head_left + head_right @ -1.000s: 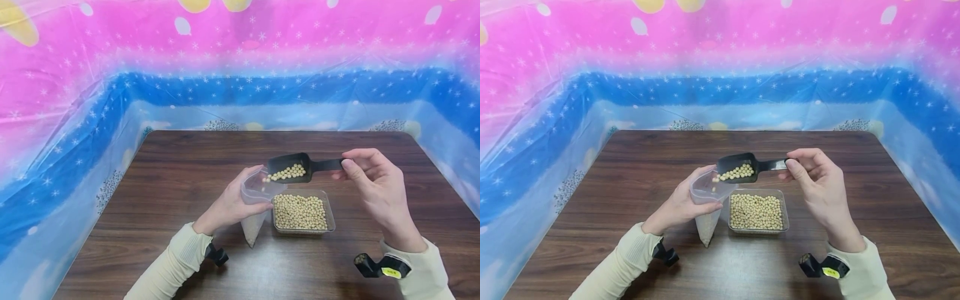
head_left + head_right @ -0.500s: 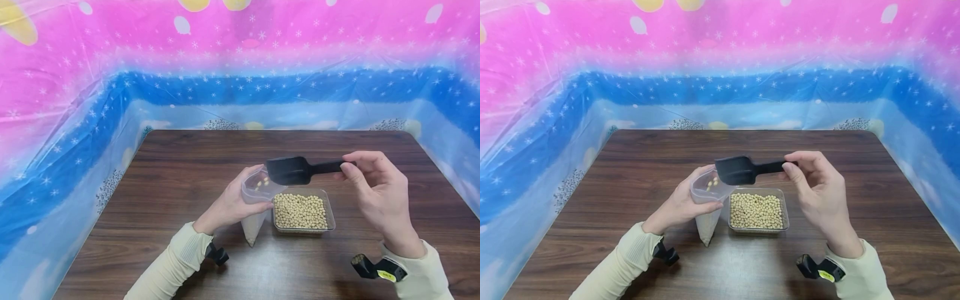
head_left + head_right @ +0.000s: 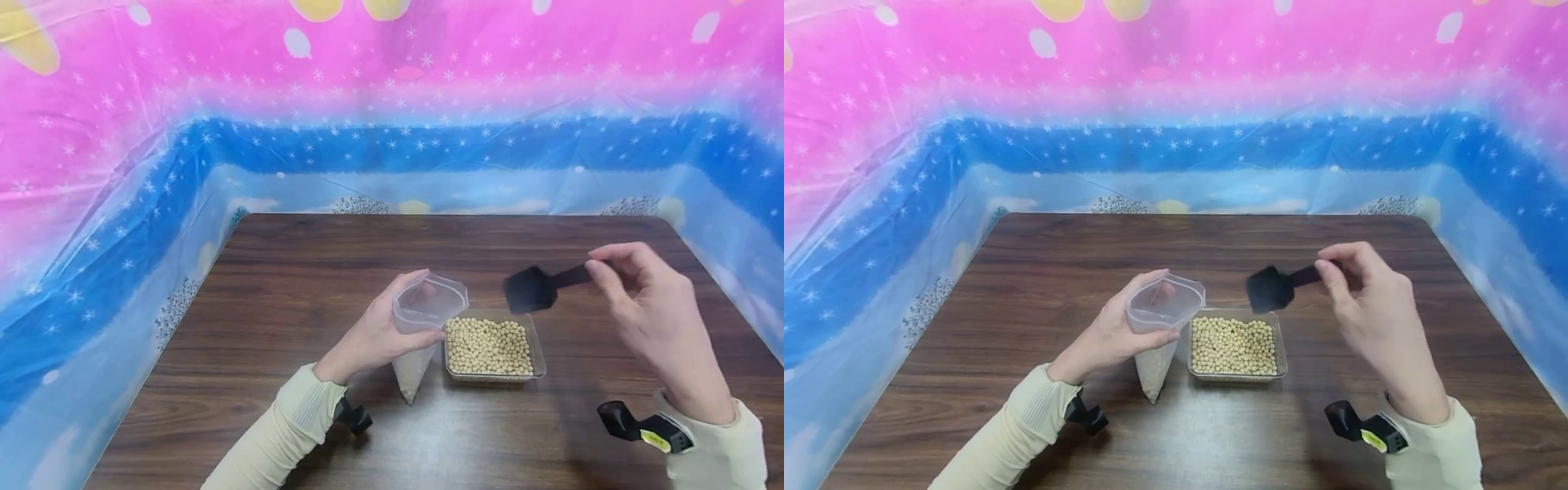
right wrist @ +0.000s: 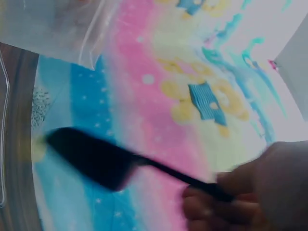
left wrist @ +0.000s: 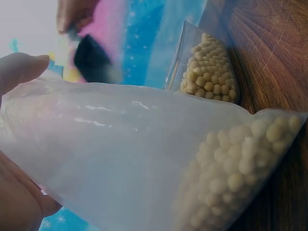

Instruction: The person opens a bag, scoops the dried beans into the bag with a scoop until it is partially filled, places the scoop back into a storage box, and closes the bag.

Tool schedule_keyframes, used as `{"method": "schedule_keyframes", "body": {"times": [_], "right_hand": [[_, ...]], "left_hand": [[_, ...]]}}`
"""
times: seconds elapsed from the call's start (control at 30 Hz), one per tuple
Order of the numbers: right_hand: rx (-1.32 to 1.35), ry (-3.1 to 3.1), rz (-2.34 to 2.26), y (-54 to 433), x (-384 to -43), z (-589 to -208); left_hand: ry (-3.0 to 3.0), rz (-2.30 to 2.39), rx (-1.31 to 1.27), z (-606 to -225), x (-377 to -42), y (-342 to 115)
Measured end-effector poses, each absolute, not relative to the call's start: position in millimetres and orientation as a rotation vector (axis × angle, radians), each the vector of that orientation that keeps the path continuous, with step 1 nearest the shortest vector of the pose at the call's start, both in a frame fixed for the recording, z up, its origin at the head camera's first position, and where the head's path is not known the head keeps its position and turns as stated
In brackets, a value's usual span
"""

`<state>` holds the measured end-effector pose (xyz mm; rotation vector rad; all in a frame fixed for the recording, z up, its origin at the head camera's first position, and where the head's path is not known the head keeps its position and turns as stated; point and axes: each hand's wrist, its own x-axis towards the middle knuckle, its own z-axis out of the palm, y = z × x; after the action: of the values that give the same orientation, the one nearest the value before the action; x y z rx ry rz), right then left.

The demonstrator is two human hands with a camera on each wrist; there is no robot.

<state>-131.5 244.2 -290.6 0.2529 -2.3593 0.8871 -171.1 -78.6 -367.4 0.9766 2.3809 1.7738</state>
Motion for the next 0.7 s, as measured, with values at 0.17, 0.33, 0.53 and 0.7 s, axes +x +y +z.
{"method": "schedule_keyframes", "body": {"times": [0.17, 0.33, 0.53, 0.7], "right_hand": [[0.282, -2.679, 0.800, 250, -140, -301], [0.328, -2.813, 0.815, 248, -146, -308], [0.352, -2.978, 0.968, 257, -158, -315], [0.357, -3.043, 1.242, 269, -171, -329]], "left_hand": [[2.410, 1.758, 0.976, -368, -172, -79], [2.420, 1.755, 0.978, -368, -171, -80], [2.408, 1.767, 0.987, -368, -171, -80], [2.384, 1.778, 0.979, -368, -171, -79]]}}
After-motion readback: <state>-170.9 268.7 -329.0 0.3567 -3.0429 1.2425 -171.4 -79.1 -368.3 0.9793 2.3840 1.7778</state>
